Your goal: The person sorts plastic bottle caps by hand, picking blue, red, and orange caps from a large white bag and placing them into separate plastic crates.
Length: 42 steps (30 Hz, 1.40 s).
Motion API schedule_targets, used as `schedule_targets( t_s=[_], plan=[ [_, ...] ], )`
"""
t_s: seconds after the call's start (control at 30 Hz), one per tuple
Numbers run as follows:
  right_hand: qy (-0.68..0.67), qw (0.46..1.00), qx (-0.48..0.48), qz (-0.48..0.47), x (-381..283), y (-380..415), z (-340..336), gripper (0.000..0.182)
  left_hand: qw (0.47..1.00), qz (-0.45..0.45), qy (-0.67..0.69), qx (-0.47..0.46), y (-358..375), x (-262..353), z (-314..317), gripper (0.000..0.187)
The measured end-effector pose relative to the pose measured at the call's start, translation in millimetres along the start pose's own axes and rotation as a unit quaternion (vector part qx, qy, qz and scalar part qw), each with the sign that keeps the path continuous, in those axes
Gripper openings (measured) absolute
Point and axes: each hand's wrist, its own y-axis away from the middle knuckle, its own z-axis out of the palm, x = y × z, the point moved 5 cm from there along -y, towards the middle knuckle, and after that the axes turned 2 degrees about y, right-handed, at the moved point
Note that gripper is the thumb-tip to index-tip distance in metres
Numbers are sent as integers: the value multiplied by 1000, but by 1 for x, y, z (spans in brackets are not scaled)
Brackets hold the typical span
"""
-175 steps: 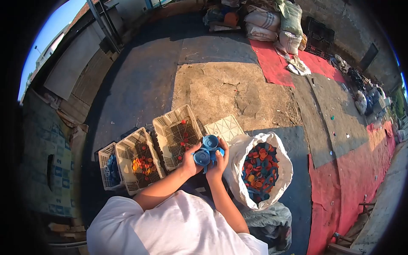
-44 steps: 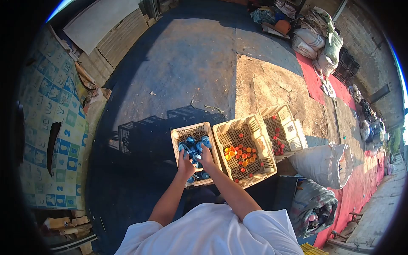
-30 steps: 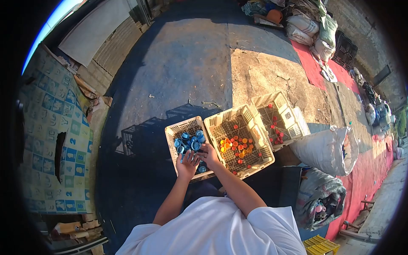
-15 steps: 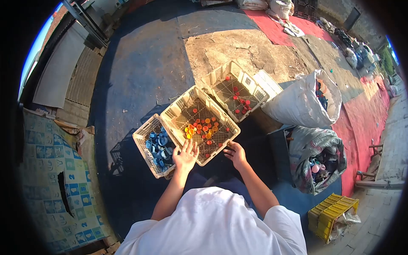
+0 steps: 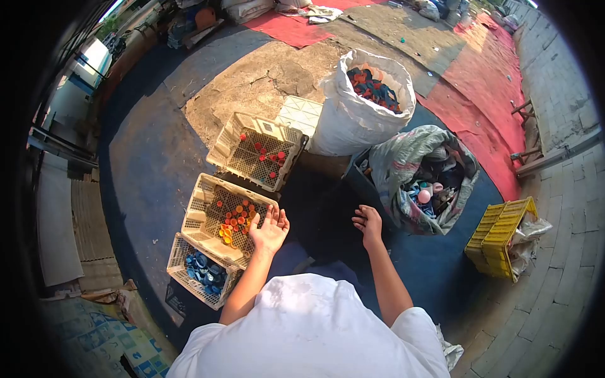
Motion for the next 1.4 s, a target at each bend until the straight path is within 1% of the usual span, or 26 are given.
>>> schedule_targets(
  t_s=[0.13, 0.2, 0.33, 0.4, 0.43, 0.47, 0.5, 0.57, 0.6, 0.7, 0.77, 0.83, 0.9, 1.03, 1.13, 1.17, 1.23, 1.33, 1.4],
  plan=[
    [28, 999, 38, -23, -10, -9, -13, 27, 998, -38, -45, 14, -39, -22, 26, 39],
    [40, 998, 52, -24, -13, -14, -19, 25, 996, -64, -53, 20, -60, -33, 37, 39],
    [59, 995, 77, -4, -30, -37, -22, 25, 990, -110, -80, 38, -119, -54, 68, 39],
    [63, 993, 98, -10, -47, -52, -19, 24, 985, -135, -96, 43, -154, -64, 87, 38],
    [63, 992, 109, -15, -57, -63, -14, 24, 982, -158, -97, 29, -176, -68, 96, 37],
    [68, 991, 114, -23, -64, -77, -12, 23, 979, -168, -108, 44, -198, -71, 105, 37],
    [63, 990, 120, -31, -81, -90, -2, 23, 975, -177, -118, 63, -218, -73, 112, 37],
    [64, 989, 130, -27, -113, -96, 20, 22, 971, -196, -128, 50, -250, -74, 139, 37],
    [49, 990, 122, -49, -133, -103, 33, 20, 969, -202, -136, 42, -258, -74, 155, 36],
    [26, 969, 109, -221, -190, -135, 53, 18, 964, -216, -152, 9, -303, -74, 208, 35],
    [30, 943, 138, -303, -233, -151, 59, 18, 962, -216, -164, 22, -321, -67, 222, 35],
    [83, 922, 186, -328, -269, -161, 65, 16, 965, -201, -167, 32, -336, -60, 238, 34],
    [134, 900, 208, -358, -287, -185, 68, 15, 965, -202, -167, 22, -345, -56, 254, 34],
    [218, 864, 220, -397, -318, -225, 94, 14, 966, -206, -152, 25, -353, -46, 255, 34],
    [263, 870, 152, -389, -336, -272, 126, 17, 968, -193, -156, 43, -354, -43, 249, 33],
    [298, 869, 130, -373, -341, -288, 137, 21, 968, -187, -160, 49, -353, -43, 248, 32],
    [404, 834, 110, -358, -344, -321, 154, 31, 970, -182, -151, 48, -351, -45, 245, 32],
    [529, 799, 98, -268, -339, -367, 165, 48, 975, -174, -128, 51, -350, -48, 242, 33],
    [570, 776, 114, -246, -337, -379, 170, 49, 977, -170, -121, 49, -350, -49, 243, 34]
  ],
)
